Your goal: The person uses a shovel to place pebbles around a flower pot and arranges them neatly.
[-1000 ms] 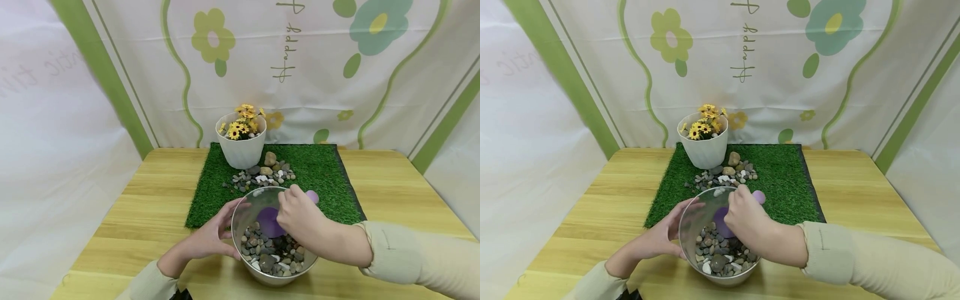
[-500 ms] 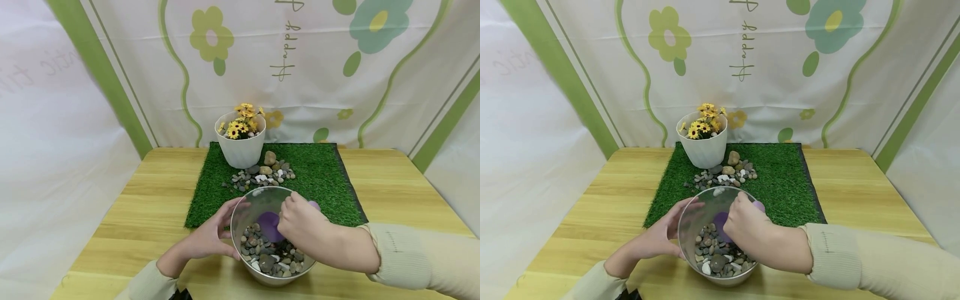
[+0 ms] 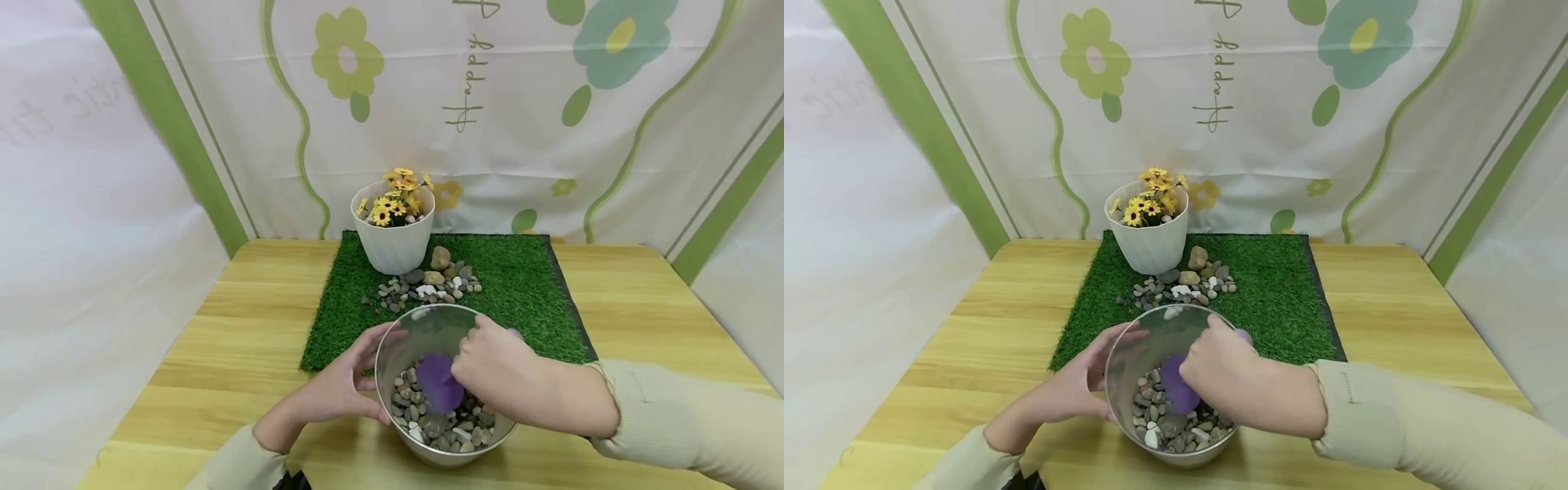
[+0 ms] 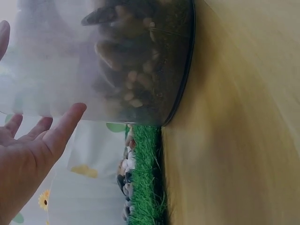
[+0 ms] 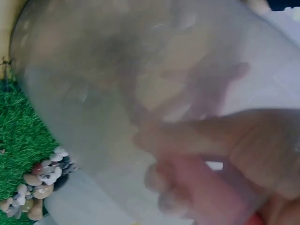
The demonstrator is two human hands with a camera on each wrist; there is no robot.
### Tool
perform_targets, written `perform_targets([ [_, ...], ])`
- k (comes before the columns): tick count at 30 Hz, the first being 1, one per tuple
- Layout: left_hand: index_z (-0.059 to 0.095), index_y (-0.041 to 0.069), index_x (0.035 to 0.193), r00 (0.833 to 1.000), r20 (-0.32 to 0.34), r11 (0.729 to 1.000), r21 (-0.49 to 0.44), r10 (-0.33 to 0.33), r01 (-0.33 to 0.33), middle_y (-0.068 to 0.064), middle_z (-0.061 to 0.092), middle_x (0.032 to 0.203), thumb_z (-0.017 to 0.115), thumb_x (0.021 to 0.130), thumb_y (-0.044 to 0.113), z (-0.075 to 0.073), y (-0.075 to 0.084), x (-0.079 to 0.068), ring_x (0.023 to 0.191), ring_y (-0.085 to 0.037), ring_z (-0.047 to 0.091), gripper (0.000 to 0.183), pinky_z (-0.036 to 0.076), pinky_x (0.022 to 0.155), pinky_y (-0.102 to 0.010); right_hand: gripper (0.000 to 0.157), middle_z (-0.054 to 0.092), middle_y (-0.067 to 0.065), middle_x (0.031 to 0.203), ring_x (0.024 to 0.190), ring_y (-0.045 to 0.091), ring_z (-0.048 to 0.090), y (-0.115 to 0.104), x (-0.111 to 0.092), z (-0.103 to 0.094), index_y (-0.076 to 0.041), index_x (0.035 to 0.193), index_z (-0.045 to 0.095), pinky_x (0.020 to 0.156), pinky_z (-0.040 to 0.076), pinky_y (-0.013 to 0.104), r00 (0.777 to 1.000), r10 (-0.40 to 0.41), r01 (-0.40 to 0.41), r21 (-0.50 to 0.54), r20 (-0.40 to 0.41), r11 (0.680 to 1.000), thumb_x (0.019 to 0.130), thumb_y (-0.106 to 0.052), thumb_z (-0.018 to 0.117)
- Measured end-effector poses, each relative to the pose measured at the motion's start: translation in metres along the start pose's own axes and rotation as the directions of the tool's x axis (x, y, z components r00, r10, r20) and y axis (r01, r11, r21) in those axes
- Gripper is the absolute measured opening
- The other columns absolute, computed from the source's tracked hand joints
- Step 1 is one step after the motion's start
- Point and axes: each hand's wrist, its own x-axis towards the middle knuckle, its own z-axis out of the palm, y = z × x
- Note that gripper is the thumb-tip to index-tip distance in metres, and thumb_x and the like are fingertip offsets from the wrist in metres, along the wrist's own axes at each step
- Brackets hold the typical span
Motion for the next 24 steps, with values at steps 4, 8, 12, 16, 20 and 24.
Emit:
perform_targets([
  [4, 0.015, 0.023, 0.148, 1.000, 0.012, 1.000, -0.001, 0.007, -0.007, -0.006, 0.018, 0.151, 0.080, 0.067, 0.001, 0.001, 0.000, 0.001, 0.134, -0.035, 0.025, 0.106, 0.044, 0.092, -0.050, 0.022, 0.052, -0.005, 0.052, 0.046, 0.011, 0.042, 0.004, -0.011, -0.001, -0.018, 0.053, 0.057, 0.053, 0.034, 0.028, 0.995, -0.049, 0.055, 0.070, -0.089, 0.996, 0.062, -0.016, 0.077],
  [8, 0.014, 0.022, 0.148, 1.000, 0.017, 1.000, 0.001, 0.015, -0.015, -0.008, 0.018, 0.151, 0.080, 0.068, 0.001, 0.000, 0.000, 0.002, 0.133, -0.037, 0.025, 0.106, 0.044, 0.092, -0.049, 0.024, 0.052, -0.007, 0.051, 0.044, 0.010, 0.040, 0.008, -0.012, 0.002, -0.021, 0.052, 0.057, 0.052, 0.033, 0.028, 0.994, -0.055, 0.068, 0.139, -0.096, 0.988, 0.064, -0.014, 0.077],
  [12, 0.013, 0.022, 0.148, 1.000, 0.020, 1.000, 0.003, 0.007, -0.007, -0.008, 0.018, 0.151, 0.080, 0.069, 0.004, 0.000, 0.001, 0.002, 0.133, -0.038, 0.026, 0.106, 0.044, 0.093, -0.049, 0.029, 0.046, -0.010, 0.047, 0.042, 0.008, 0.034, 0.010, -0.012, 0.006, -0.023, 0.050, 0.054, 0.050, 0.029, 0.027, 0.993, -0.050, 0.068, 0.185, -0.105, 0.980, 0.069, -0.018, 0.076],
  [16, 0.013, 0.023, 0.148, 1.000, 0.018, 1.000, 0.009, 0.003, -0.004, -0.008, 0.018, 0.151, 0.080, 0.069, 0.005, 0.000, 0.001, 0.001, 0.133, -0.038, 0.025, 0.106, 0.043, 0.094, -0.049, 0.035, 0.037, -0.012, 0.045, 0.042, 0.008, 0.026, 0.011, -0.014, 0.006, -0.025, 0.049, 0.049, 0.049, 0.026, 0.026, 0.989, -0.028, 0.060, 0.227, -0.144, 0.972, 0.074, -0.025, 0.073],
  [20, 0.013, 0.024, 0.148, 1.000, 0.009, 0.999, 0.035, 0.000, 0.000, -0.006, 0.018, 0.151, 0.081, 0.068, 0.004, 0.000, 0.001, 0.000, 0.136, -0.032, 0.022, 0.107, 0.044, 0.093, -0.047, 0.033, 0.035, -0.014, 0.046, 0.043, 0.007, 0.025, 0.014, -0.017, 0.004, -0.026, 0.052, 0.051, 0.050, 0.025, 0.026, 0.988, -0.012, 0.056, 0.284, -0.154, 0.957, 0.078, -0.027, 0.070],
  [24, 0.013, 0.024, 0.148, 1.000, 0.012, 1.000, 0.027, -0.001, 0.001, -0.006, 0.018, 0.151, 0.080, 0.069, 0.004, 0.000, 0.001, 0.001, 0.135, -0.033, 0.023, 0.106, 0.044, 0.094, -0.046, 0.023, 0.042, -0.016, 0.049, 0.044, 0.005, 0.030, 0.017, -0.020, 0.002, -0.026, 0.060, 0.061, 0.051, 0.025, 0.025, 0.988, -0.001, 0.051, 0.318, -0.157, 0.947, 0.081, -0.030, 0.068],
])
